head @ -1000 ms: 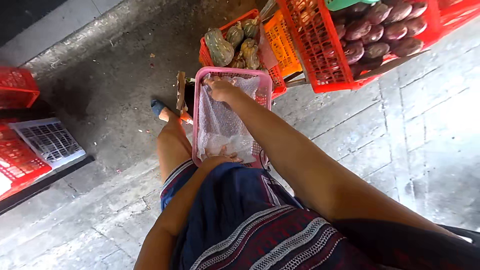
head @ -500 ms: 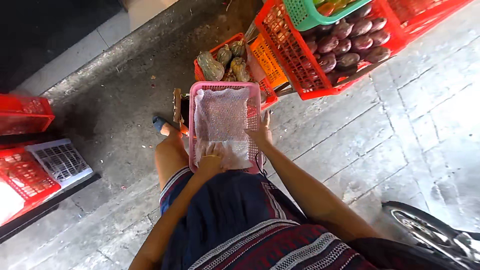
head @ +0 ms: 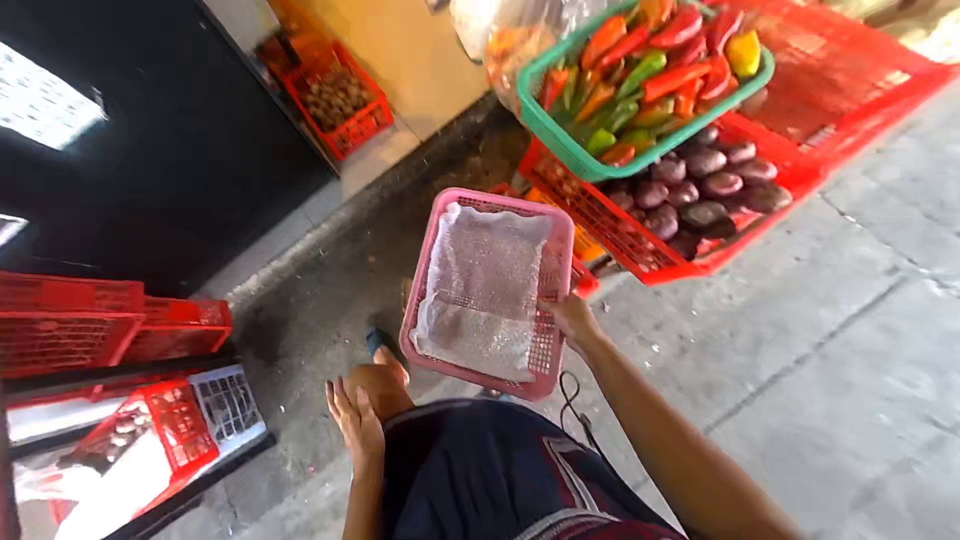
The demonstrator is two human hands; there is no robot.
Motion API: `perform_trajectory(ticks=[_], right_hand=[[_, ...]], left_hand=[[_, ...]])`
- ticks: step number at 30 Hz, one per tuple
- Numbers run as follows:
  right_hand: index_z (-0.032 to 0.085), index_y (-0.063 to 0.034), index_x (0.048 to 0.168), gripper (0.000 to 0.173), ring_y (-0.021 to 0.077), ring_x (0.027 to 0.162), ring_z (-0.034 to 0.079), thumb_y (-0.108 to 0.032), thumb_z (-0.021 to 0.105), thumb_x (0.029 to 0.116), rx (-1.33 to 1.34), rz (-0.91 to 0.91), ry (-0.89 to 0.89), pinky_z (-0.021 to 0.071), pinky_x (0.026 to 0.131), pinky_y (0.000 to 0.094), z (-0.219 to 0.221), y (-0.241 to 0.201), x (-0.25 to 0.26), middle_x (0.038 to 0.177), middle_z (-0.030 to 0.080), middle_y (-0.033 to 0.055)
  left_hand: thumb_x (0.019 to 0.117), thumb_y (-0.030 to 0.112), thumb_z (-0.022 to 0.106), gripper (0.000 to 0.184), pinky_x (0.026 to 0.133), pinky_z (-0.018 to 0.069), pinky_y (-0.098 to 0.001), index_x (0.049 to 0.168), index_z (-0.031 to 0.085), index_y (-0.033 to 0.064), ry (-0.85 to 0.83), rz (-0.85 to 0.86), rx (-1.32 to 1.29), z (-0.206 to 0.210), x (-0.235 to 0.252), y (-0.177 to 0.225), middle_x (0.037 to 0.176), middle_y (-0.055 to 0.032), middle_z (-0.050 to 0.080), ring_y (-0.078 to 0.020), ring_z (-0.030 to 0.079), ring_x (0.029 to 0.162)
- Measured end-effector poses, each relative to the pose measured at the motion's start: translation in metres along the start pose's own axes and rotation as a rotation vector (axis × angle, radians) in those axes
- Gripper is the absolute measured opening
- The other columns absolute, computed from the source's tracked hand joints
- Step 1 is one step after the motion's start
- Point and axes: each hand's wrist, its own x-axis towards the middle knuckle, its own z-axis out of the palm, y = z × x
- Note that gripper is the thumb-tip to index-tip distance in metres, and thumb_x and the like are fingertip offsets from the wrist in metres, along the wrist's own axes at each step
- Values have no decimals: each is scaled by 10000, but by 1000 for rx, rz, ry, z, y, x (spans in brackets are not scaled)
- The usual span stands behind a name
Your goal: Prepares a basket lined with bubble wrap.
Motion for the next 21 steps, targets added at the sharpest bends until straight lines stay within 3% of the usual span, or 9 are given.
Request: perform_trajectory(ticks=[3, 5, 8, 10, 13, 16, 19, 21], right_hand=[[546, 42, 1352, 501, 329, 1070, 667, -107, 737, 913, 117, -13, 6, 559, 920, 529, 30, -34, -6, 1213, 646, 246], [543, 29, 1361, 496, 317, 1064, 670, -100, 730, 921, 182, -5, 19, 566, 904, 520, 57, -58, -9, 1215, 648, 236], [537, 20, 1362, 476, 328, 1058, 671, -136, 717, 950, 242, 49, 33, 567, 893, 540, 106, -89, -9, 1208, 651, 233], [544, 27, 1339, 439, 319, 997, 681, -129, 701, 960, 263, 88, 56, 581, 842, 525, 140, -111, -11, 1162, 658, 231], [526, 28, 1358, 441, 303, 994, 674, -100, 687, 967, 259, 151, 101, 579, 844, 500, 189, -143, -21, 1170, 647, 227], [528, 33, 1356, 456, 319, 1008, 666, -99, 701, 955, 245, 204, 174, 566, 851, 521, 228, -179, -34, 1178, 646, 237], [547, 33, 1336, 420, 305, 987, 675, -90, 696, 963, 290, 233, 208, 573, 842, 506, 258, -205, -50, 1153, 659, 227], [550, 32, 1328, 401, 297, 984, 676, -81, 686, 968, 332, 234, 217, 574, 847, 500, 268, -225, -56, 1146, 660, 222]], left_hand=[[1033, 184, 482, 563, 1140, 403, -505, 1504, 369, -104, 3, -74, -36, -15, 23, -12, 1623, -345, 199, -457, 402, 1421], [1028, 139, 484, 535, 1118, 428, -515, 1490, 386, -112, -27, -91, -34, -20, 49, -22, 1613, -358, 208, -470, 436, 1393], [1035, 161, 479, 538, 1117, 428, -525, 1491, 391, -111, -106, -87, -20, -25, 103, -36, 1599, -364, 243, -470, 444, 1388], [1042, 180, 477, 552, 1152, 391, -535, 1492, 378, -125, -198, -57, -17, -35, 143, -36, 1594, -370, 250, -480, 387, 1433], [1022, 204, 482, 576, 1143, 399, -553, 1477, 395, -139, -358, 2, 19, -67, 194, -34, 1588, -379, 260, -499, 397, 1425], [1030, 188, 509, 575, 1094, 453, -551, 1486, 381, -138, -517, -82, 31, -110, 234, -24, 1570, -384, 295, -489, 476, 1367], [1055, 188, 491, 558, 1152, 385, -570, 1486, 371, -145, -661, -180, 76, -155, 261, -14, 1529, -386, 367, -502, 434, 1400], [1074, 213, 469, 539, 1137, 401, -571, 1478, 393, -136, -733, -246, 70, -168, 285, -4, 1480, -376, 441, -489, 491, 1354]])
